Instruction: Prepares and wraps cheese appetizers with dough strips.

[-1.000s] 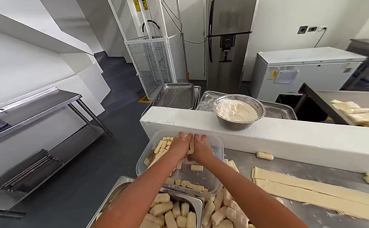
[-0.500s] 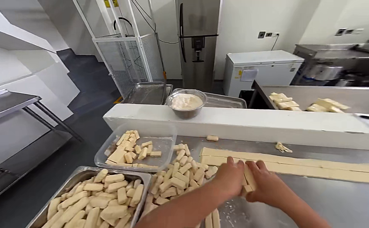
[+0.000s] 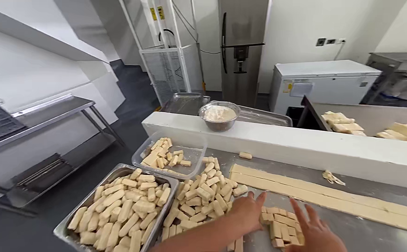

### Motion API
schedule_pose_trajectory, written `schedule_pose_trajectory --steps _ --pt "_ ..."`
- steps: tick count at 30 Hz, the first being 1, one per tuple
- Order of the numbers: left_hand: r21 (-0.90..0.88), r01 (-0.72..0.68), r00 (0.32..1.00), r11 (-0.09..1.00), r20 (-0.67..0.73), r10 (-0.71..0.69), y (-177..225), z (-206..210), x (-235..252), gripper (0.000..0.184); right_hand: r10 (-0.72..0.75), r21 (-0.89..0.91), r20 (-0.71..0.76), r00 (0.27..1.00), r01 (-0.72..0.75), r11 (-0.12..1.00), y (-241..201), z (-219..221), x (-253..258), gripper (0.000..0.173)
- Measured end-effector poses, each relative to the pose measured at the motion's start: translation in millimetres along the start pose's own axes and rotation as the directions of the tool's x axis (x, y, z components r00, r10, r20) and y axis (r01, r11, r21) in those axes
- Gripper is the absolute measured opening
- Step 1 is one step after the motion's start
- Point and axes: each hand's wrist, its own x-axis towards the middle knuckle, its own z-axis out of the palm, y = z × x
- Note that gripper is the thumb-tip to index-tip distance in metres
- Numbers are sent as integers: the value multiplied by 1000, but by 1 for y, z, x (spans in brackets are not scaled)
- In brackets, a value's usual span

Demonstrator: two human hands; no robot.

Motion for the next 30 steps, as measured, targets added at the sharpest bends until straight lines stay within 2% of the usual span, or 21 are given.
schedule_pose_trajectory --steps 2,4,7,10,13,15,17,18,19,20,21,24,26,27,30 --pt "-9 62 994 998 -88 -63 -36 -38 -18 75 -126 6 -70 990 127 992 -16 -14 13 116" --pt "25 164 972 986 -176 -157 -84 -87 -33 57 -273 72 -162 948 287 955 -48 -21 35 91" --pt "41 360 883 932 -339 -326 -182 -153 -39 50 -449 158 -192 873 479 863 -126 -19 71 66" --pt "-43 504 784 863 -397 -478 -296 -197 -34 57 -529 193 -37 848 525 829 -223 -10 113 66" --pt "-134 537 745 833 -388 -543 -369 -204 -18 84 -459 96 147 876 449 888 -309 19 169 89" --pt "-113 542 754 833 -372 -541 -389 -197 -2 96 -317 -93 223 922 344 934 -349 46 202 112" --pt "-80 574 745 815 -361 -560 -400 -193 15 101 -148 -353 222 964 221 909 -377 60 222 127" --pt "-75 590 736 804 -361 -573 -402 -194 20 103 -120 -451 221 968 210 868 -390 59 224 122" --pt "-80 600 725 796 -367 -584 -405 -195 25 104 -120 -508 225 967 222 832 -402 54 222 109" --pt "-91 613 712 785 -368 -598 -409 -195 29 105 -132 -519 240 962 242 819 -413 50 222 99" --pt "-100 618 707 780 -363 -607 -413 -194 33 103 -156 -496 263 952 272 825 -423 49 224 98" --pt "-109 607 722 787 -338 -604 -413 -185 41 100 -212 -296 339 917 318 901 -434 69 254 119" --pt "-81 607 738 791 -310 -599 -412 -185 43 92 -194 -167 330 924 259 951 -434 100 276 131" --pt "-65 599 750 798 -305 -587 -413 -186 43 86 -170 -162 315 934 229 960 -434 113 281 132" --pt "52 535 816 843 -290 -500 -415 -185 44 69 -167 -156 276 947 215 964 -435 135 289 121"
